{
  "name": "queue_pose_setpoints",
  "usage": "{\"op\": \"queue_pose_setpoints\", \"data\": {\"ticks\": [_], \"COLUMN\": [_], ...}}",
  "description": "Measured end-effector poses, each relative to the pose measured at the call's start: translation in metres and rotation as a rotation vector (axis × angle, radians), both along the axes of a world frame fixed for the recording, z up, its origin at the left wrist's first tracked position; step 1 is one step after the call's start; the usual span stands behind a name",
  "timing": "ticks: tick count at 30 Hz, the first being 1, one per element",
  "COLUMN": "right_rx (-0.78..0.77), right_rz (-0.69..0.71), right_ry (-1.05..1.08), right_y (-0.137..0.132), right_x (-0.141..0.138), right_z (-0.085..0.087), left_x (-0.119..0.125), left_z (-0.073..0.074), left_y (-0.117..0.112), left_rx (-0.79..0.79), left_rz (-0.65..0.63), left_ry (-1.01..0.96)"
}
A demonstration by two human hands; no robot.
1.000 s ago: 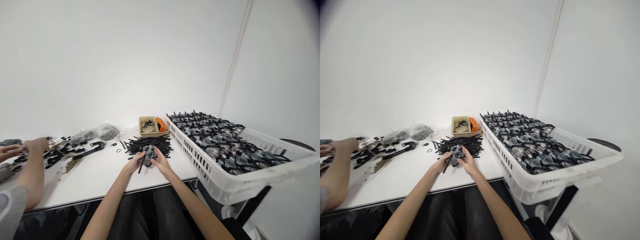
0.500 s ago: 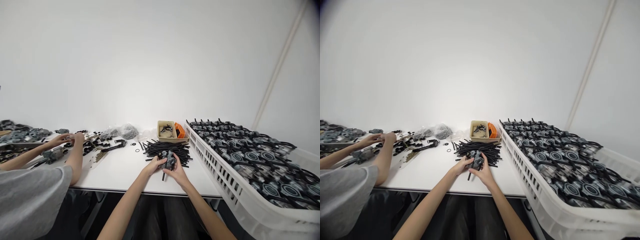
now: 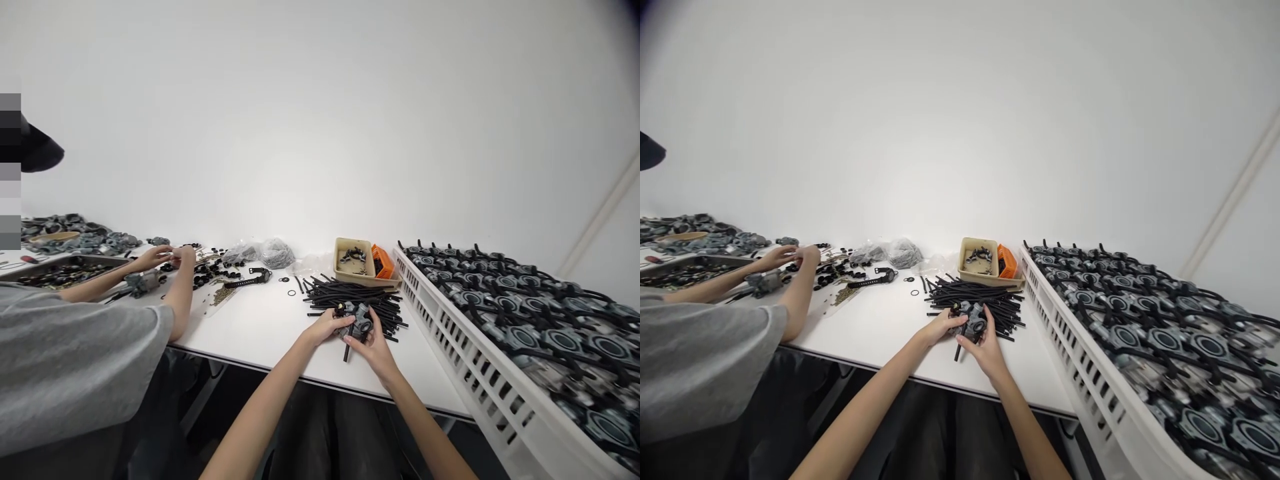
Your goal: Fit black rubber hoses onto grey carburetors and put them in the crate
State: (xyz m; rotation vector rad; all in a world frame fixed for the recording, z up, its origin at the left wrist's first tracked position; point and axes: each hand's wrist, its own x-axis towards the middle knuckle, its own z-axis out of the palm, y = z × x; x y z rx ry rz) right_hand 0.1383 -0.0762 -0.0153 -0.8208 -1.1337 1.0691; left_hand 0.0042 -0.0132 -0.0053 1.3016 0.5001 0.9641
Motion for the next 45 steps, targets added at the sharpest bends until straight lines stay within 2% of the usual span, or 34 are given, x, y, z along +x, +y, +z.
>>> {"op": "queue_pose_setpoints", "data": {"ticks": [10, 18, 31, 37, 45], "right_rx": [-0.003, -0.004, -0.035, 0.008, 0.024], "right_rz": [-0.005, 0.008, 0.101, 0.094, 0.113], "right_ry": [-0.033, -0.009, -0.021, -0.02, -0.021], "right_y": [0.0, 0.001, -0.001, 0.0, 0.002], "right_x": [0.0, -0.001, 0.003, 0.004, 0.004], "right_z": [-0.001, -0.004, 0.0, -0.005, -0.009], "left_x": [-0.001, 0.0, 0.0, -0.001, -0.002], "left_z": [0.004, 0.003, 0.004, 0.004, 0.008], "left_y": [-0.003, -0.004, -0.007, -0.007, -0.011], "left_rx": [0.016, -0.025, -0.03, -0.03, -0.06], "left_rz": [0.007, -0.005, 0.021, 0.037, 0.009], "left_ry": [-0.003, -0.024, -0.039, 0.017, -0.009]}}
